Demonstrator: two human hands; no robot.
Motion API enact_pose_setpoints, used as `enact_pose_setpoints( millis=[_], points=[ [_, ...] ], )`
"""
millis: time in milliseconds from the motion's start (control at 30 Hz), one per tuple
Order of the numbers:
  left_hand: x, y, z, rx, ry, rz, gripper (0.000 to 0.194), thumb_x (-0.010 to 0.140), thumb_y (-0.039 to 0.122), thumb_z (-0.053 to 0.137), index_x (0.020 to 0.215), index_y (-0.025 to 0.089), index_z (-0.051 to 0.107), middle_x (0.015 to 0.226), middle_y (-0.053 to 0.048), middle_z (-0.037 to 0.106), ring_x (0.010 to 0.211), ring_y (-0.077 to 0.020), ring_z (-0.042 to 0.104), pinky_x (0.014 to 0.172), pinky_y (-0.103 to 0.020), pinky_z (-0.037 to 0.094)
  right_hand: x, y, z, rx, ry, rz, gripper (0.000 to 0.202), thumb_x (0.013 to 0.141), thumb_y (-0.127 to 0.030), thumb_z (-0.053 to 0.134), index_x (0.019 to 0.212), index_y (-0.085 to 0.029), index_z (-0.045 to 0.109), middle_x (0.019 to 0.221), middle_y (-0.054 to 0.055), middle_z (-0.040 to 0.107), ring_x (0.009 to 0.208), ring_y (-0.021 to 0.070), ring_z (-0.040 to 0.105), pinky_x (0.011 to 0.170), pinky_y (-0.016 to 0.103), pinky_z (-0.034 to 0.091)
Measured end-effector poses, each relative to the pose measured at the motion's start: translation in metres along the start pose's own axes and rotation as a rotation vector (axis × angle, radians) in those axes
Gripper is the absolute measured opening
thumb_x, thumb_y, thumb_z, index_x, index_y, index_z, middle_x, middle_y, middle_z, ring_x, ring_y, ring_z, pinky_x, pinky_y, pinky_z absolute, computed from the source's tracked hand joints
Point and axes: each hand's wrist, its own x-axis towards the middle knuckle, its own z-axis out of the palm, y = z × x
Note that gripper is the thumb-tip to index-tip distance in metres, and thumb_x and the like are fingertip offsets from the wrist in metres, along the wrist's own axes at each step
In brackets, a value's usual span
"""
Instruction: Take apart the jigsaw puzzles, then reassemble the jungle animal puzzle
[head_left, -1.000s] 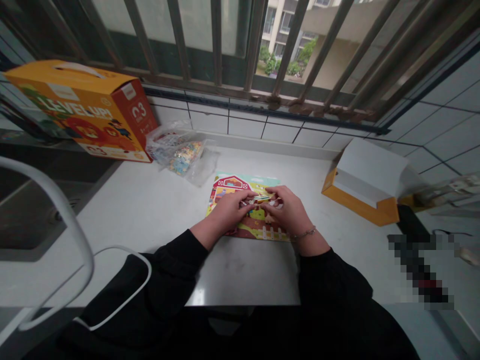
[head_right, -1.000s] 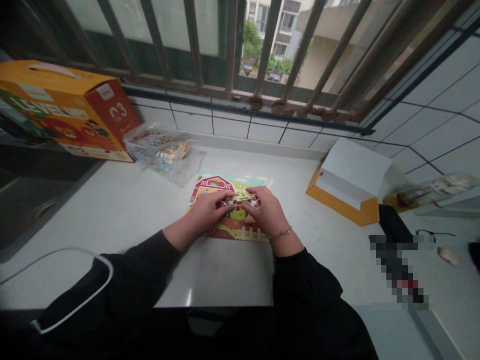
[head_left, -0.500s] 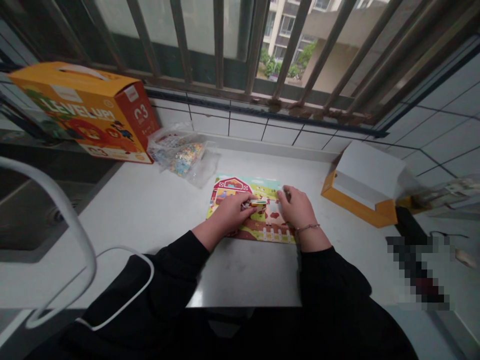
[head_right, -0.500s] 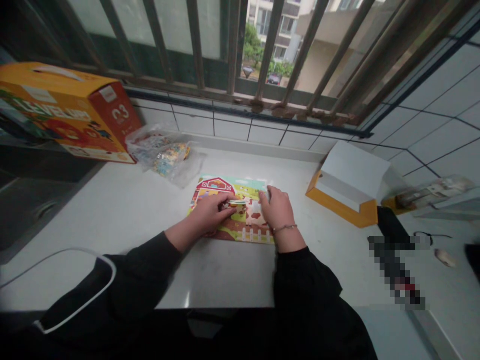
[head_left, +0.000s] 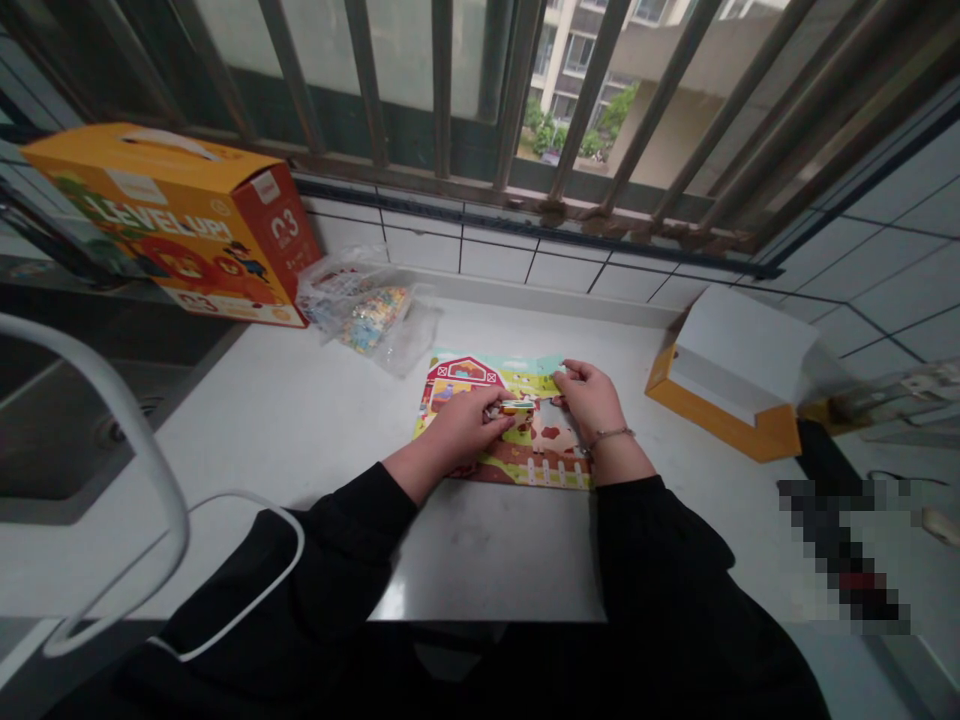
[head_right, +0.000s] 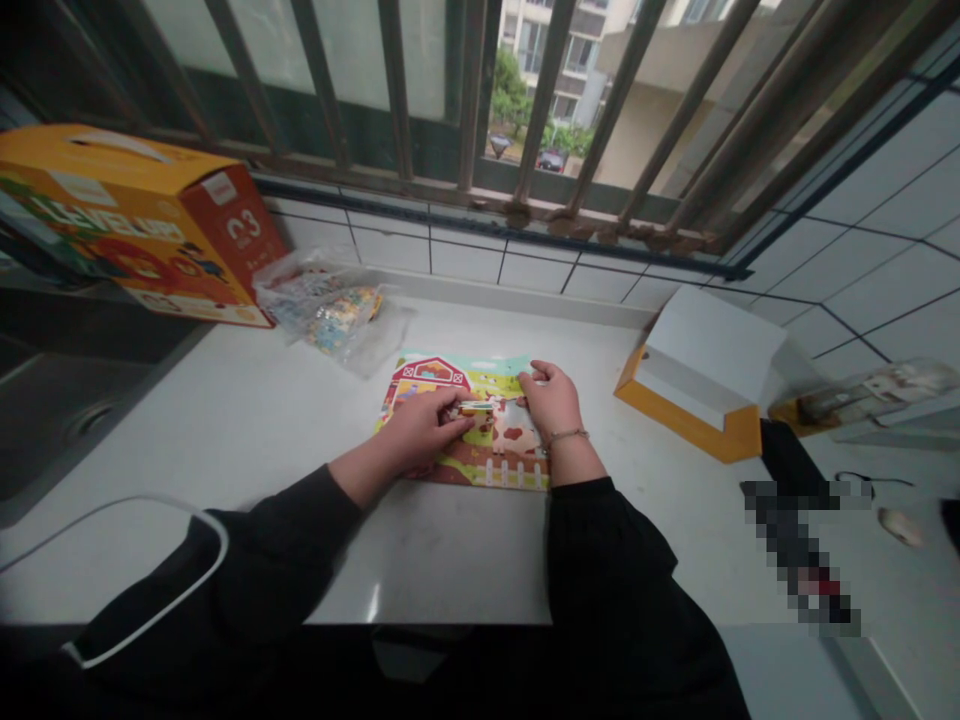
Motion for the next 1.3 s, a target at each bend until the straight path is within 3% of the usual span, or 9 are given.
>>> enact_pose_setpoints(
  millis=[167, 300, 433, 567, 733, 933, 1300],
  points=[
    [-0.001, 0.0, 0.0, -0.023, 0.007, 0.001, 0.028, 0.093, 0.028, 0.074, 0.12, 0.025, 0.077, 0.114, -0.005, 0.083, 0.103, -0.0274, 0.076, 0.092, -0.038, 0.055, -0.012, -0.006, 0.0, 0.089, -0.056, 0.033, 0.034, 0.085, -0.051, 0.079, 0.094, -0.019, 0.075, 0.065, -0.001, 0.067, 0.049, 0.0132, 0.061, 0.044, 0.022, 0.048],
    [-0.001, 0.0, 0.0, -0.02, 0.012, -0.013, 0.027, 0.092, 0.028, 0.074, 0.119, 0.026, 0.078, 0.109, -0.004, 0.083, 0.097, -0.026, 0.076, 0.09, -0.037, 0.055, -0.017, -0.015, -0.003, 0.204, -0.03, -0.002, 0.041, 0.085, -0.06, 0.076, 0.097, -0.021, 0.071, 0.077, -0.001, 0.072, 0.053, 0.0102, 0.058, 0.047, 0.021, 0.05],
    [-0.001, 0.0, -0.001, -0.028, 0.026, -0.029, 0.028, 0.091, 0.029, 0.075, 0.118, 0.024, 0.079, 0.104, -0.004, 0.082, 0.093, -0.0245, 0.074, 0.087, -0.035, 0.055, -0.022, -0.026, -0.008, 0.496, 0.012, -0.013, 0.043, 0.079, -0.058, 0.083, 0.099, -0.024, 0.066, 0.087, -0.002, 0.074, 0.054, 0.0069, 0.053, 0.047, 0.019, 0.047],
    [0.001, -0.003, 0.0, -0.056, 0.075, -0.078, 0.026, 0.091, 0.033, 0.076, 0.115, 0.023, 0.079, 0.096, -0.003, 0.079, 0.082, -0.0213, 0.069, 0.076, -0.032, 0.052, -0.031, -0.037, -0.017, 0.645, -0.078, -0.06, 0.039, 0.082, -0.055, 0.083, 0.096, -0.026, 0.061, 0.084, -0.003, 0.069, 0.055, 0.009, 0.053, 0.05, 0.022, 0.05],
    [0.003, -0.01, -0.002, -0.097, 0.175, -0.188, 0.035, 0.088, 0.033, 0.081, 0.12, 0.02, 0.076, 0.085, 0.0, 0.072, 0.073, -0.0183, 0.065, 0.068, -0.03, 0.048, -0.038, -0.036, -0.019, 0.533, -0.239, -0.072, 0.041, 0.085, -0.06, 0.08, 0.101, -0.026, 0.065, 0.095, 0.001, 0.075, 0.065, 0.0123, 0.062, 0.055, 0.024, 0.053],
    [0.006, -0.014, -0.007, -0.215, 0.174, -0.232, 0.046, 0.085, 0.032, 0.085, 0.128, 0.019, 0.073, 0.079, 0.003, 0.065, 0.074, -0.0175, 0.064, 0.07, -0.029, 0.049, -0.035, -0.02, -0.011, 0.146, -0.291, 0.036, 0.041, 0.082, -0.057, 0.083, 0.097, -0.021, 0.072, 0.067, -0.003, 0.067, 0.049, 0.0103, 0.054, 0.042, 0.02, 0.035],
    [0.006, -0.014, -0.007, -0.261, 0.21, -0.258, 0.041, 0.086, 0.029, 0.084, 0.124, 0.018, 0.073, 0.074, 0.005, 0.061, 0.071, -0.0167, 0.062, 0.07, -0.03, 0.051, -0.045, -0.032, -0.007, 0.322, -0.403, 0.024, 0.049, 0.082, -0.065, 0.083, 0.102, -0.022, 0.069, 0.087, 0.0, 0.075, 0.055, 0.0099, 0.06, 0.048, 0.021, 0.044]
  ],
)
